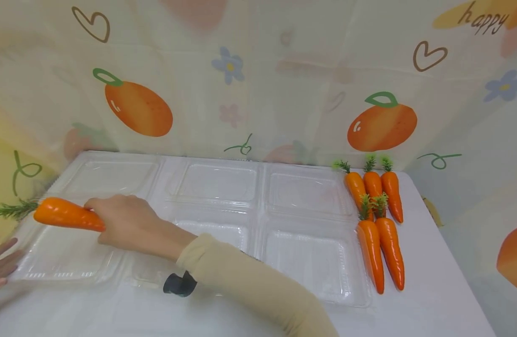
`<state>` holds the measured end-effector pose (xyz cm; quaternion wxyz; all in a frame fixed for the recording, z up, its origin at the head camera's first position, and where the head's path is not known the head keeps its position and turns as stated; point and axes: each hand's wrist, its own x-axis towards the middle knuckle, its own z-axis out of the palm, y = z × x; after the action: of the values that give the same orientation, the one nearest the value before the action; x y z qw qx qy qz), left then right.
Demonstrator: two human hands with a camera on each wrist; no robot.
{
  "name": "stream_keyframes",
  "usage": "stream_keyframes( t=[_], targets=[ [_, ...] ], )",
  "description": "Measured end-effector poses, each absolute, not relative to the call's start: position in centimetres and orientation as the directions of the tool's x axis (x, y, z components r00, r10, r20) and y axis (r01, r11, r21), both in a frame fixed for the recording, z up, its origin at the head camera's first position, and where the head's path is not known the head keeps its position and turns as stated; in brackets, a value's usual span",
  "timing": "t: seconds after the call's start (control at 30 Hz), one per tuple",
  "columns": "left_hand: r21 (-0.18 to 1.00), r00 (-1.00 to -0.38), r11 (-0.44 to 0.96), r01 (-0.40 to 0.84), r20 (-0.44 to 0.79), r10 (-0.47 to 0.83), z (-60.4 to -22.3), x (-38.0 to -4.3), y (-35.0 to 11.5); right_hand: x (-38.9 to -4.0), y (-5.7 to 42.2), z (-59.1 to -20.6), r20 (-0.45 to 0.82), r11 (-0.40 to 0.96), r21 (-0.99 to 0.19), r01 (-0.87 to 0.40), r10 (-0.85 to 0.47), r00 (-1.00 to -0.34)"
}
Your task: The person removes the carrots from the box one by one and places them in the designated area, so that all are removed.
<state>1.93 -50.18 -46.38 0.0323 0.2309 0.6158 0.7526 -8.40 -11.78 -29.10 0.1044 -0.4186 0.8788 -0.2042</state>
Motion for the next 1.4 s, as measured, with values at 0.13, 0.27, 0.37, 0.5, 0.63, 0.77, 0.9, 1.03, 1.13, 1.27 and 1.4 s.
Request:
stream_keyframes(
  t=[0.13, 0.27, 0.37, 0.5, 0.63, 0.77, 0.9, 1.03, 1.13, 1.27, 1.4],
  targets=[
    [0.861, -0.798, -0.457, 0.222, 0.430, 0.422, -46.1, 1.3, -49.8, -8.6, -11.0, -29.1, -0.003, 0.569, -0.447, -0.690, -0.772, -0.635],
    [0.884, -0.830, -0.405, 0.233, 0.397, 0.391, -45.9, 1.5, -49.6, -8.9, -10.1, -28.8, 0.013, 0.570, -0.445, -0.690, -0.767, -0.642],
    [0.898, -0.846, -0.377, 0.226, 0.373, 0.382, -45.7, 1.6, -49.6, -9.2, -9.3, -28.4, 0.033, 0.565, -0.457, -0.687, -0.761, -0.647],
    [0.864, -0.800, -0.460, 0.204, 0.418, 0.430, -45.7, 1.4, -49.5, -9.4, -8.2, -28.2, 0.043, 0.559, -0.481, -0.676, -0.755, -0.654],
    [0.850, -0.786, -0.487, 0.201, 0.437, 0.437, -45.6, 1.3, -49.5, -9.3, -7.1, -28.4, 0.050, 0.555, -0.490, -0.672, -0.751, -0.658],
    [0.851, -0.786, -0.471, 0.233, 0.450, 0.424, -45.7, 1.2, -49.4, -9.2, -6.3, -28.9, 0.059, 0.554, -0.490, -0.673, -0.749, -0.660],
    [0.878, -0.810, -0.408, 0.249, 0.420, 0.409, -45.7, 1.3, -49.7, -9.3, -5.4, -29.2, 0.070, 0.546, -0.519, -0.657, -0.739, -0.670],
    [0.884, -0.783, -0.377, 0.276, 0.434, 0.445, -45.9, 0.9, -50.2, -9.6, -4.4, -29.3, 0.082, 0.533, -0.559, -0.635, -0.726, -0.682],
    [0.862, -0.728, -0.440, 0.252, 0.468, 0.500, -46.0, 0.6, -50.4, -9.9, -3.4, -29.4, 0.085, 0.513, -0.604, -0.609, -0.719, -0.690],
    [0.822, -0.661, -0.541, 0.179, 0.507, 0.552, -46.0, 0.5, -50.3, -10.1, -2.0, -29.6, 0.081, 0.486, -0.662, -0.571, -0.711, -0.699],
    [0.822, -0.716, -0.537, 0.189, 0.490, 0.497, -46.1, 0.8, -49.8, -10.4, -0.6, -29.8, 0.066, 0.480, -0.708, -0.519, -0.686, -0.725]
  ],
)
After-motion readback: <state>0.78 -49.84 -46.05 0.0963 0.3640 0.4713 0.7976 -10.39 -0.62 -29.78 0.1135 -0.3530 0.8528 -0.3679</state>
